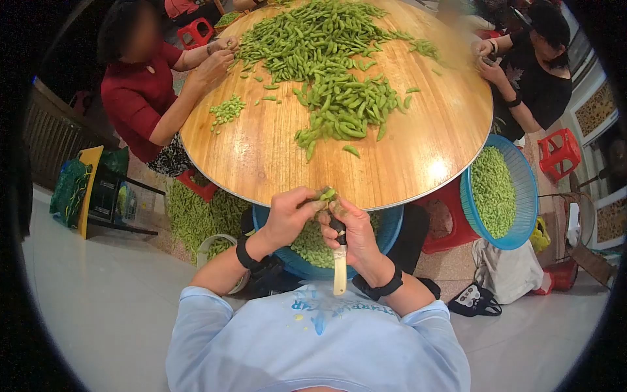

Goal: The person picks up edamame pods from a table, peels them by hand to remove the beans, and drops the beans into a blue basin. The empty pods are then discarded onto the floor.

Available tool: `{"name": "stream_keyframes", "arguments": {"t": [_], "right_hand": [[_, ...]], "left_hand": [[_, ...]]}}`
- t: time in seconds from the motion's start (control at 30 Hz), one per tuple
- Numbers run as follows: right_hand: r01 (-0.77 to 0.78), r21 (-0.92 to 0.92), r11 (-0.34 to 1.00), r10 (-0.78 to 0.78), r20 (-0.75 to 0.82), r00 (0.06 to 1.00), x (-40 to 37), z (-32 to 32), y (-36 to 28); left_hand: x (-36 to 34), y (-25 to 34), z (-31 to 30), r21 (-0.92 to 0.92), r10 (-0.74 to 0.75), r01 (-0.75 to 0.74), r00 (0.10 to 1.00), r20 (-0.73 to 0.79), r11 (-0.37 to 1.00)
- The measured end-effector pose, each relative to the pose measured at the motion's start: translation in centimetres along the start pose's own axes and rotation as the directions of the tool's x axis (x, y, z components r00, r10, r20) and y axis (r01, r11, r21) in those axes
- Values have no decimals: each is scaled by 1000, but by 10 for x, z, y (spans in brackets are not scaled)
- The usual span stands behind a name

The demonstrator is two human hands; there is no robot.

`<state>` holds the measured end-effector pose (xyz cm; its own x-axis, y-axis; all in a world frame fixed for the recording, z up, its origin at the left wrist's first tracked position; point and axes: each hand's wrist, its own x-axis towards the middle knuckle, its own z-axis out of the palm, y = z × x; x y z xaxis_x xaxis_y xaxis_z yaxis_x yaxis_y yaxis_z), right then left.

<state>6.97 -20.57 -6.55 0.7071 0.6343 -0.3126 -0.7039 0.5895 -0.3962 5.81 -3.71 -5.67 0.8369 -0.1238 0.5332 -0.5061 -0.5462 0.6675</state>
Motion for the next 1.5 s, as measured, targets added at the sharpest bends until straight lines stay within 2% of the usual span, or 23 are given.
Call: {"name": "stream_keyframes", "arguments": {"t": [0.03, 0.07, 0.17, 0.23, 0.27, 0.33, 0.4, 0.47, 0.53, 0.57, 0.7, 0.8, 0.87, 1.0, 1.03, 1.07, 1.1, 1.17, 1.27, 1.33, 1.4, 1.43, 1.5], "right_hand": [[40, -39, 998, -40, 1, 999, 1, -2, 1], [39, -39, 998, -39, 1, 999, 1, -3, 1], [70, -116, 991, -69, 13, 998, 4, -9, -1], [224, -452, 864, -218, 67, 974, 6, -16, 1], [223, -452, 864, -217, 65, 974, 6, -17, 3], [341, -747, 572, -431, 80, 899, 6, -11, 6], [380, -782, 494, -502, 100, 859, 8, -11, 3], [408, -812, 417, -562, 123, 818, 12, -13, 1], [533, -824, -192, -613, 525, 591, 16, -18, -1], [532, -824, -193, -612, 525, 591, 17, -20, -2], [512, -820, -256, -576, 555, 601, 19, -23, -3], [495, -836, -236, -571, 531, 626, 16, -17, -2], [480, -853, -203, -552, 505, 663, 14, -16, 0], [505, -844, -182, -452, 528, 719, 12, -23, 9], [527, -840, -134, -394, 533, 749, 10, -25, 9], [501, -839, -213, -339, 544, 767, 3, -27, 7], [501, -839, -213, -341, 544, 767, 0, -29, 4], [637, -721, -272, -157, 687, 710, -5, -34, -1], [685, -674, -278, -169, 736, 656, -5, -37, 3], [703, -649, -289, -191, 759, 623, -5, -36, 5], [545, -833, -98, -200, 553, 809, -11, -33, 6], [546, -831, -107, -205, 556, 806, -11, -32, 7], [480, -871, 104, -244, 445, 862, -13, -32, 9]], "left_hand": [[0, 0, -1, -338, -373, 389, 921, 113, 857], [0, -1, -1, -561, -625, 682, 705, 335, 469], [1, -6, -1, -643, -600, 687, 684, 415, 339], [1, -2, -1, -593, -612, 700, 684, 398, 397], [1, -1, -1, -543, -622, 709, 685, 380, 450], [0, -1, 1, -547, -617, 689, 704, 351, 475], [0, 0, 3, -550, -608, 667, 725, 323, 503], [-3, 2, 5, -276, -503, 526, 851, 155, 805], [-6, 2, 11, -177, -417, 427, 904, 92, 887], [-6, 2, 13, -71, -313, 315, 949, 35, 947], [-5, 16, 13, -83, -342, 344, 939, 37, 935], [-6, 21, 9, -52, -227, 229, 973, 51, 972], [-6, 24, 2, -66, -299, 314, 937, 181, 947], [-22, 30, -7, -47, -256, 274, 936, 242, 960], [-30, 30, -15, 49, -249, 246, 921, 301, 968], [-41, 28, -27, 141, -251, 214, 900, 357, 967], [-49, 27, -45, 310, -318, 182, 820, 476, 933], [-60, 29, -82, 585, -475, 29, 617, 627, 811], [-64, 21, -97, 696, -511, -109, 601, 615, 710], [-31, 17, -88, 449, -191, -65, 844, 501, 891], [1, -1, -72, 389, -155, -40, 875, 458, 920], [20, -9, -61, 354, -92, -56, 917, 388, 934], [62, -19, -37, 333, 29, -112, 969, 246, 936]]}}
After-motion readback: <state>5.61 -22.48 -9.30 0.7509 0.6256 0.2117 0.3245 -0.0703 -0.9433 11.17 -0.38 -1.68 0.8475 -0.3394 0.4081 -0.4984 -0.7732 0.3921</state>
